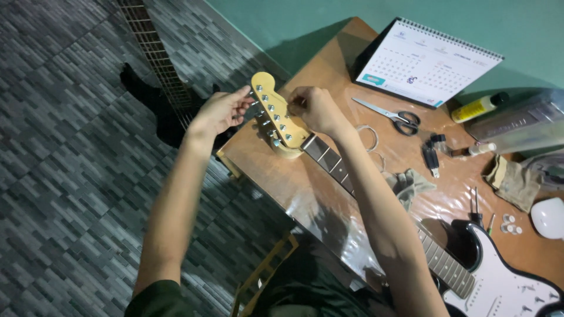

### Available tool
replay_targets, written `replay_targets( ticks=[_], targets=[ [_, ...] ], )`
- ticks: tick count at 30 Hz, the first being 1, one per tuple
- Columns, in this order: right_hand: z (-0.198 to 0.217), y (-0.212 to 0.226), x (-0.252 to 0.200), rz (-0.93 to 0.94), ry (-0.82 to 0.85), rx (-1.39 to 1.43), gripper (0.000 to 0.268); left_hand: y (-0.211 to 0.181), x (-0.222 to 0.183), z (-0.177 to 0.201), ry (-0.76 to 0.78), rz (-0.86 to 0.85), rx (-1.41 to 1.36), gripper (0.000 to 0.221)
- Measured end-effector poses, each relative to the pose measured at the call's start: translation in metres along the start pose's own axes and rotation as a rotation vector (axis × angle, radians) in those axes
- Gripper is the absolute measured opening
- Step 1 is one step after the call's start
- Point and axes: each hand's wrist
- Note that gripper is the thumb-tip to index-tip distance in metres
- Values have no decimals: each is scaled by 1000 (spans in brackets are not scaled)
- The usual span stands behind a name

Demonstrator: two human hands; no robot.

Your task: The person changes the strings on a black electric guitar. They thread the strings through the bridge, pull them taut, and wind them onto the tuning pegs at the headstock. The process is repeated for multiple strings.

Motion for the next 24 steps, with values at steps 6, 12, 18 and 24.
replay_targets(
  ticks=[6, 12, 18, 24],
  targets=[
    [25, -7, -41, -94, 73, 37, 15, 10, 8, 2, 35, -1, -106, 25],
    [25, -31, -60, -184, 113, 108, 21, 33, 28, 9, -272, -886, 721, 22],
    [28, -51, -78, -227, 151, 0, 19, 40, 38, 17, -307, -1032, 898, 16],
    [41, -55, -93, -278, 186, -112, 17, 39, 37, 16, -325, -1137, 945, 15]
  ],
)
Point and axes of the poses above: each hand's wrist, its own x-axis towards the middle knuckle, its own z-axis out of the back of the hand, y = z × x
